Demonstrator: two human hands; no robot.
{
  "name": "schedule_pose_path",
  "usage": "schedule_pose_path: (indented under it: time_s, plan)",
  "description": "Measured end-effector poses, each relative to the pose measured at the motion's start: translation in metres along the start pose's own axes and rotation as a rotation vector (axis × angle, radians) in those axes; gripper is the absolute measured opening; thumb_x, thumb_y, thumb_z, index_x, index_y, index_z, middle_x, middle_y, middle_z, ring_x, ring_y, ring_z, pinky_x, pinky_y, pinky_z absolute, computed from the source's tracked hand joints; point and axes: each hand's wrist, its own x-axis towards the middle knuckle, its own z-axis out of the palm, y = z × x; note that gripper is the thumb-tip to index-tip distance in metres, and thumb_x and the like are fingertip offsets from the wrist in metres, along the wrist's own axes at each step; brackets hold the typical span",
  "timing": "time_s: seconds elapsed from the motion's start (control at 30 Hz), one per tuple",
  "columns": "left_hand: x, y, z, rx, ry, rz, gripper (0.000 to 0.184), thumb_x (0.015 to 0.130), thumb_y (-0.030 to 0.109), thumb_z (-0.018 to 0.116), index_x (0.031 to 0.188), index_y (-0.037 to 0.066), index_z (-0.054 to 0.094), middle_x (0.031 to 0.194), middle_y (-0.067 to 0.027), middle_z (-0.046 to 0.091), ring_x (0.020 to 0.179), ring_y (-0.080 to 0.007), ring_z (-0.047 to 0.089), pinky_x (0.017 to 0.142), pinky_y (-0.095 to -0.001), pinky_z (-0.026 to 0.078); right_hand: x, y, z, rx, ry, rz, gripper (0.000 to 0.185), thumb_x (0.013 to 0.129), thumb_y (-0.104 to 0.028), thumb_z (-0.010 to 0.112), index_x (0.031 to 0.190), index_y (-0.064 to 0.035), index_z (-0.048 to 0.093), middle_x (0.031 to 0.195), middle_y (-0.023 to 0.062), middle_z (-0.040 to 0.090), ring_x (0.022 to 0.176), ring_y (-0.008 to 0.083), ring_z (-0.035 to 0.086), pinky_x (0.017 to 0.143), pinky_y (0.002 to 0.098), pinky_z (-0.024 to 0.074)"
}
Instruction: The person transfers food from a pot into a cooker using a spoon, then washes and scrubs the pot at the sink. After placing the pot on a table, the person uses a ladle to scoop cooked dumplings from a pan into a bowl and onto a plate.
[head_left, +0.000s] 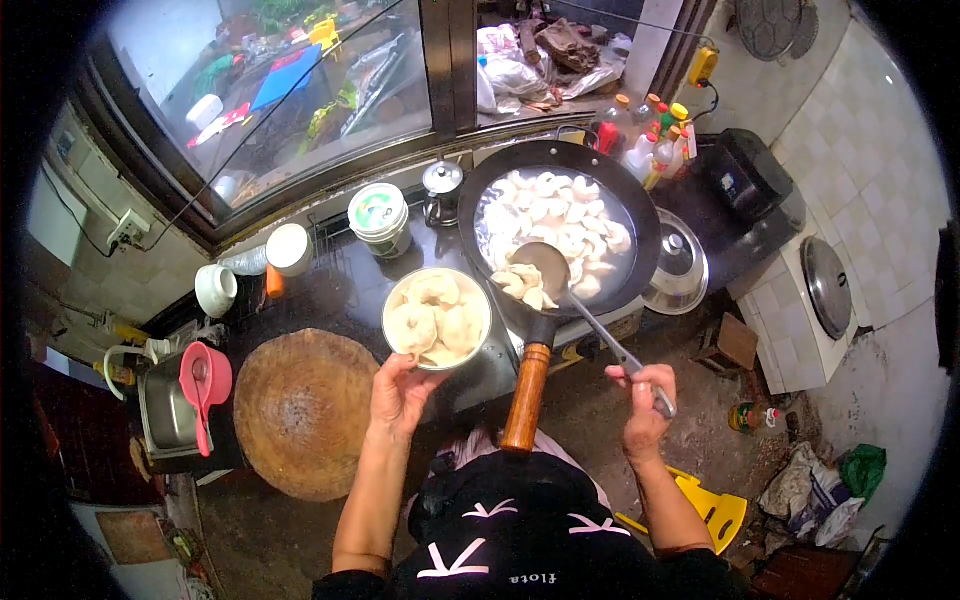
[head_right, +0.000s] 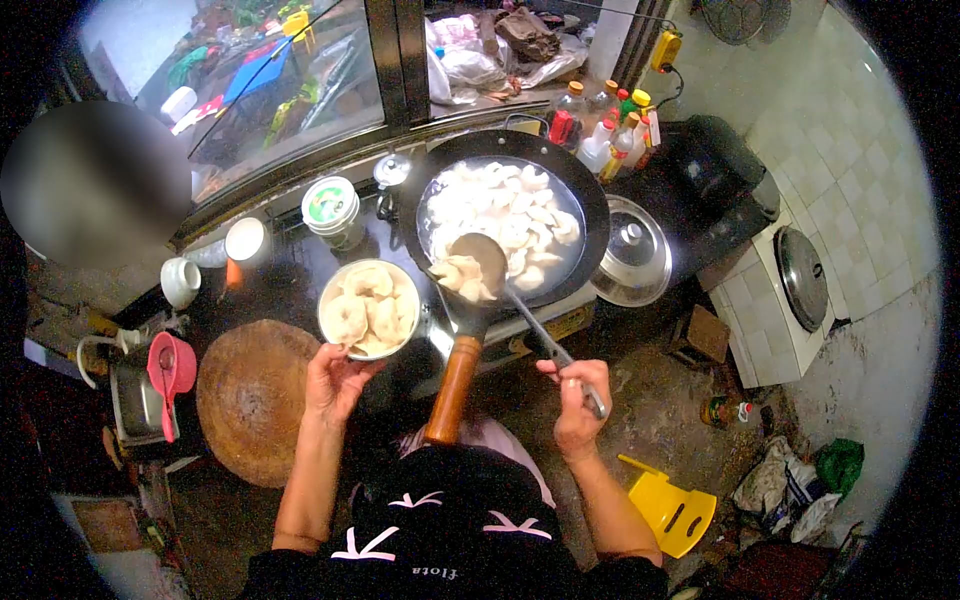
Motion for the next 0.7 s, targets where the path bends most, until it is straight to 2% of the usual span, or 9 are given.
schedule_pose_path:
  time_s: [0.07,0.17,0.43,0.7]
  plan:
    - [-0.001,0.000,0.002,-0.008,-0.012,0.001,0.059,0.076,0.015,0.059,0.131,-0.002,0.046,0.129,-0.0184,0.053,0.118,-0.0357,0.051,0.098,-0.0531,0.046,0.005,0.002,0.003,0.307,0.100,0.232,0.010,0.097,-0.006,0.042,0.105,-0.0016,0.045,0.093,0.0152,0.061,0.089,0.0262,0.067,0.083,0.0367,0.0552]
    - [-0.002,-0.001,0.001,-0.023,-0.012,-0.009,0.057,0.076,0.014,0.059,0.130,-0.002,0.047,0.129,-0.0184,0.053,0.117,-0.0356,0.051,0.098,-0.0524,0.047,0.012,0.005,0.006,0.422,0.134,0.271,0.010,0.098,-0.006,0.040,0.107,-0.0023,0.043,0.095,0.0163,0.059,0.090,0.0285,0.067,0.086,0.0406,0.0566]
    - [-0.004,-0.001,0.000,-0.017,-0.020,0.000,0.064,0.075,0.014,0.059,0.135,-0.002,0.042,0.132,-0.0187,0.052,0.119,-0.0356,0.051,0.099,-0.0521,0.047,0.027,-0.012,0.018,0.465,0.248,0.421,0.009,0.095,-0.008,0.041,0.102,-0.0029,0.043,0.091,0.0166,0.060,0.084,0.0281,0.068,0.084,0.0421,0.0578]
    - [-0.008,0.001,-0.001,-0.008,-0.008,0.005,0.064,0.074,0.013,0.058,0.134,-0.002,0.042,0.132,-0.0191,0.051,0.120,-0.0360,0.050,0.103,-0.0536,0.044,0.037,-0.022,0.017,0.477,0.283,0.431,0.010,0.094,-0.008,0.041,0.102,-0.0020,0.044,0.088,0.0158,0.059,0.080,0.0287,0.068,0.079,0.0425,0.0587]
